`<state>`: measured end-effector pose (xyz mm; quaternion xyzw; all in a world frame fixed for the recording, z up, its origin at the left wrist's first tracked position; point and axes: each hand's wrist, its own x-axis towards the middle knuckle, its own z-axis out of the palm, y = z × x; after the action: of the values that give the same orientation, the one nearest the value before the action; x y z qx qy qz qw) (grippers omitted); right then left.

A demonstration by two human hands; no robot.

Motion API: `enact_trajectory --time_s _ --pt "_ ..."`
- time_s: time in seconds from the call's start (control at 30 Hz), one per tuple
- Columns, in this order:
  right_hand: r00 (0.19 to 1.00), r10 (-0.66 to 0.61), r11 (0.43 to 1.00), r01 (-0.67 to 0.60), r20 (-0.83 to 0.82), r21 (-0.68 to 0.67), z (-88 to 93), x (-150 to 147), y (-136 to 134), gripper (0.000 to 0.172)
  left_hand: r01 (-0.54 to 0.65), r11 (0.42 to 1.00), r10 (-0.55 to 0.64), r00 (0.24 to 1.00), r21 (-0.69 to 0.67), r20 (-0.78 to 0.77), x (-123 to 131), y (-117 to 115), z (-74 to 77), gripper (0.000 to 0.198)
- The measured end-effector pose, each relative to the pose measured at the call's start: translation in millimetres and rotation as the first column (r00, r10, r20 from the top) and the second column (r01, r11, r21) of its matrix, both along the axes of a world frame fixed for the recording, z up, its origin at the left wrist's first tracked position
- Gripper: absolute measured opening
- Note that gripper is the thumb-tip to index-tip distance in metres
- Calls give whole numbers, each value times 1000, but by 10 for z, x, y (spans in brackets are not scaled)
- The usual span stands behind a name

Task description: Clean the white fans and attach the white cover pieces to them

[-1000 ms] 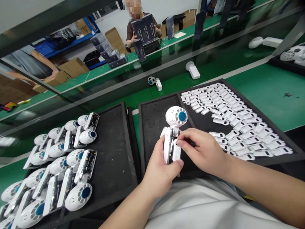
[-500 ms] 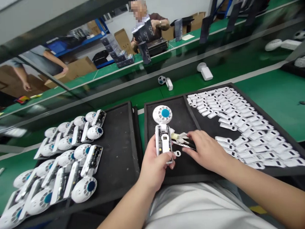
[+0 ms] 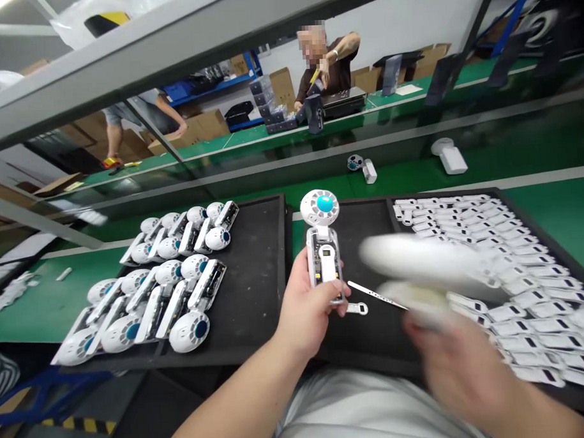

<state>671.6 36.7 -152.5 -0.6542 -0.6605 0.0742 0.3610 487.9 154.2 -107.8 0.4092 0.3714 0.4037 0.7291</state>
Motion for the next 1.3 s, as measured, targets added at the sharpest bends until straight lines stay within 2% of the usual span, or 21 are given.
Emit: enact_trajectory --time_s 0.1,0.17,0.27,0.33,0.47,0.57,0.63,0.73,0.8,0.87,0.93,1.03,1.1,1.2,1.3 --pt "996 88 995 -87 18 -41 -68 -235 114 19 31 1000 -31 1000 3 1 61 -39 -29 47" --pt "993 118 993 -118 -2 -30 -99 -267 149 18 23 1000 -23 1000 -20 10 67 -48 -53 46" --pt "988 100 983 -81 -114 163 -88 -185 90 17 -12 1000 12 1000 -8 29 43 -45 -38 50" --pt "986 111 970 -79 -127 228 -71 -143 45 19 -21 999 20 999 25 37 32 -41 -2 52" --pt "985 170 980 -166 -32 109 -87 -166 25 11 -23 1000 22 998 19 54 34 -36 21 53" --pt "985 170 972 -169 6 162 -144 -199 4 20 -9 1000 10 984 -5 177 30 -32 -3 49" --pt "986 158 975 -164 52 152 -191 -218 -11 19 -27 1000 26 971 4 236 24 -24 -19 49" --pt "968 218 973 -225 122 43 -269 -214 -20 13 -80 996 84 975 -26 206 12 2 -58 49" --pt "954 245 968 -251 175 10 -335 -151 -24 15 -93 995 98 981 -37 168 -1 27 -95 47" --pt "954 195 979 -204 226 17 -424 -37 -22 17 -80 997 81 988 -13 129 -17 53 -115 41" --pt "956 79 996 -88 281 19 -535 96 0 21 -66 998 65 994 10 92 -29 76 -101 39" --pt "928 -61 993 95 368 -76 -699 243 92 29 -37 999 37 996 3 80 -26 102 -42 37" --pt "921 -87 976 155 380 -153 -765 286 179 33 7 1000 -6 997 -16 72 -14 122 -19 35" --pt "948 -95 958 169 303 -231 -748 336 296 35 43 996 -43 999 -74 -4 7 211 -28 39" --pt "948 -175 933 245 265 -262 -647 490 365 33 -31 989 10 989 -143 -148 29 478 -9 30"
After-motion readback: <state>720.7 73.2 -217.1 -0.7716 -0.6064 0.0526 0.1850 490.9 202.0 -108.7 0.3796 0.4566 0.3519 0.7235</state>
